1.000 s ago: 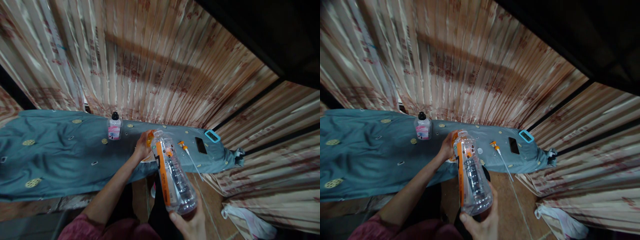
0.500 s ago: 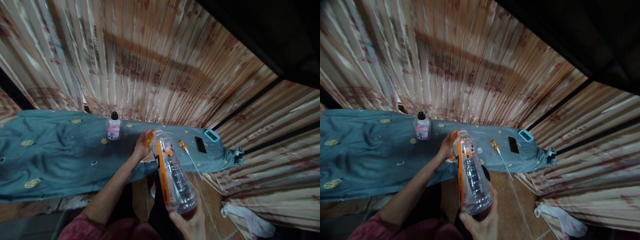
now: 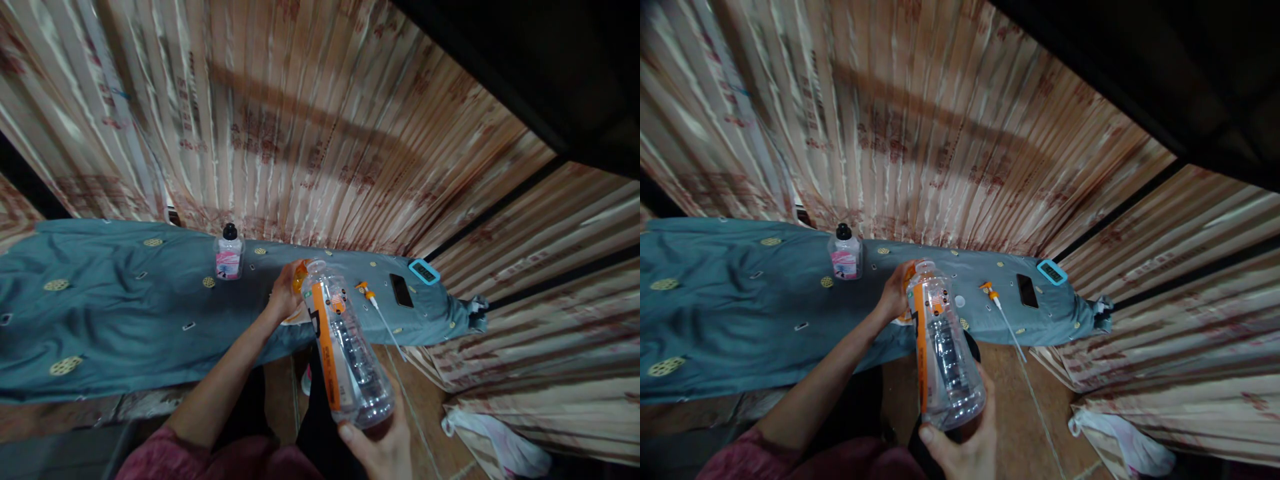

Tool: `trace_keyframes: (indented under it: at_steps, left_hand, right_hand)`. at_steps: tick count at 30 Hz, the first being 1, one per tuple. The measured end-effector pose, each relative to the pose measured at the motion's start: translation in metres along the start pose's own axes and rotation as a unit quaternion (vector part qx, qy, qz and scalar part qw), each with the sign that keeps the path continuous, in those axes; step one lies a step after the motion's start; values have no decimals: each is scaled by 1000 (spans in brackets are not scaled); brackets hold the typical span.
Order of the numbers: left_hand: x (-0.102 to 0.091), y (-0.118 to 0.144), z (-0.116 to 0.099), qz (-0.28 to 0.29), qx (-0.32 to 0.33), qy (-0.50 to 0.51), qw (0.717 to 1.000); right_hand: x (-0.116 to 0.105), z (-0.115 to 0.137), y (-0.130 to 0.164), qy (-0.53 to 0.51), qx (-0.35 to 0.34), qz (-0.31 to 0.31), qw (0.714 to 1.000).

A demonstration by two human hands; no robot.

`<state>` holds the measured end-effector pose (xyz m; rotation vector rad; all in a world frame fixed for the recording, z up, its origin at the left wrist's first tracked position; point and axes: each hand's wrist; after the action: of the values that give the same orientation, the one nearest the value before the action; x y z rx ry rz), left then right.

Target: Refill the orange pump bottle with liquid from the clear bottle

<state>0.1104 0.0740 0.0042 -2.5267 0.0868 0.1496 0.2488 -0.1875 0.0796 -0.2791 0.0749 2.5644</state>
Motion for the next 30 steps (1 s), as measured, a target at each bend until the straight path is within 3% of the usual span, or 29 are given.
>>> trace_keyframes:
  at_steps: [30]
  left_hand:
    - [1, 1, 3, -7, 7, -1, 1000]
  right_hand:
    - [3, 6, 1, -8, 4, -14, 1000]
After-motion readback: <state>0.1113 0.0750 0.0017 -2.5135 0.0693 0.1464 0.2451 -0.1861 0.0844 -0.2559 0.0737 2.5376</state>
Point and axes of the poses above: each hand's wrist, its own y-axis away from the middle knuckle, its own x-axis out of the palm, z = x × y, and after that the axes turned 8 degrees about y, right-handed
